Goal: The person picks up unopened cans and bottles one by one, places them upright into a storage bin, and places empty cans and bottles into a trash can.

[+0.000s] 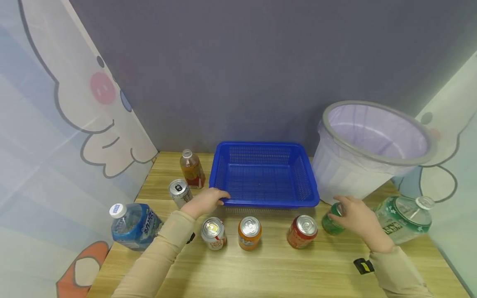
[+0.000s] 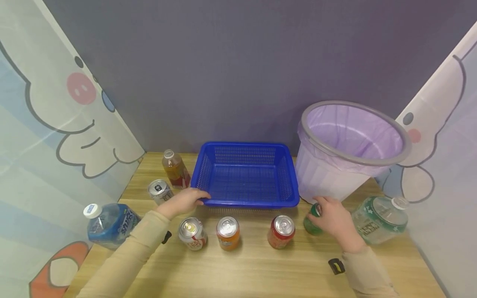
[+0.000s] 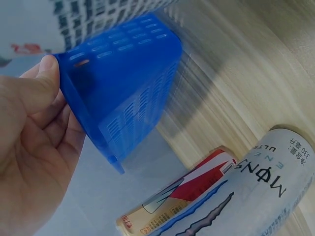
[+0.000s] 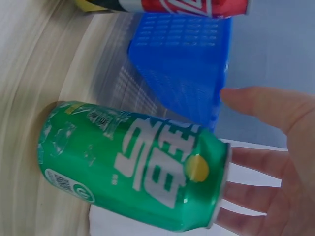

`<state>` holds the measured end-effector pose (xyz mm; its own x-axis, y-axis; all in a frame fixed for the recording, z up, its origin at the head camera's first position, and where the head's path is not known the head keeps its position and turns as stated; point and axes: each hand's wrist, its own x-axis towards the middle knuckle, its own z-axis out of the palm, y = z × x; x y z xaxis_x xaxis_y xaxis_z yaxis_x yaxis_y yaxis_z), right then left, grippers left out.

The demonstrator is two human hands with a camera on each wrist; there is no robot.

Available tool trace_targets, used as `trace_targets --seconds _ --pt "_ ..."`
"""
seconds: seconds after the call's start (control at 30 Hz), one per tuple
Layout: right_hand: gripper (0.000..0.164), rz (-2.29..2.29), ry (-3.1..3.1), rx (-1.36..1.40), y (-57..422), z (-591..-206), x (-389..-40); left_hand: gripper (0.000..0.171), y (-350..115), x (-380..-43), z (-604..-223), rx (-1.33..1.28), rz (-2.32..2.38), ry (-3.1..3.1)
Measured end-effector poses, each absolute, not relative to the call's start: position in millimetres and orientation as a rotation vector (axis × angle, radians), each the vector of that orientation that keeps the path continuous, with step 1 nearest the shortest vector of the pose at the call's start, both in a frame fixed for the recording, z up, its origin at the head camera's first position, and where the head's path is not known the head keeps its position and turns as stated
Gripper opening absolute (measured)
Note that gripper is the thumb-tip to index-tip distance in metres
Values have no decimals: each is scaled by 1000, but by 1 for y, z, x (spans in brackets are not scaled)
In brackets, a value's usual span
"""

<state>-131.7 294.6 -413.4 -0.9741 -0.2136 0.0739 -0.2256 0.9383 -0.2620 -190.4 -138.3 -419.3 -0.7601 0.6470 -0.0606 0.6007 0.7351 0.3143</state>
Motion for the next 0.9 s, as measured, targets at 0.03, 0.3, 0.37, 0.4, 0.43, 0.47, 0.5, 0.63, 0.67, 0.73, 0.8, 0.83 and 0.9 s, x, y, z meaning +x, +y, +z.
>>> trace_targets --seconds 0.03,0.3,0.37,0.4,0.43,0.47,0.5,0.63,0.67,0.73,0.8,0.83,0.9 --pt "58 423 -3063 343 296 -414 -132 26 -138 -190 -419 1005 410 2772" --pt "63 434 -3111 338 303 -423 -135 24 -138 -188 -420 1063 388 2800" --pt "63 435 -3114 342 305 -425 -137 24 -138 -188 -421 1075 383 2807" --pt "64 435 -3119 344 306 -426 -137 24 -138 -188 -422 1076 381 2810" --pt "64 435 -3124 347 307 -427 -138 23 -139 -188 -422 1076 382 2811" --pt "65 439 -3130 347 308 -427 -139 23 -139 -188 -422 1075 384 2812" --pt "65 444 -3136 349 308 -427 -139 23 -139 -188 -422 1072 389 2814" --pt "68 469 -3153 361 310 -425 -141 23 -138 -188 -422 1061 401 2814" --pt "69 479 -3155 361 310 -424 -141 23 -138 -188 -421 1057 403 2814" --pt "70 494 -3154 365 310 -423 -141 22 -137 -189 -421 1055 403 2811" --pt "71 504 -3154 363 310 -421 -141 22 -137 -189 -420 1043 412 2803" --pt "71 509 -3154 367 310 -421 -141 23 -137 -188 -420 1037 412 2801" --pt "71 520 -3158 370 310 -422 -142 23 -137 -188 -419 1030 406 2802"
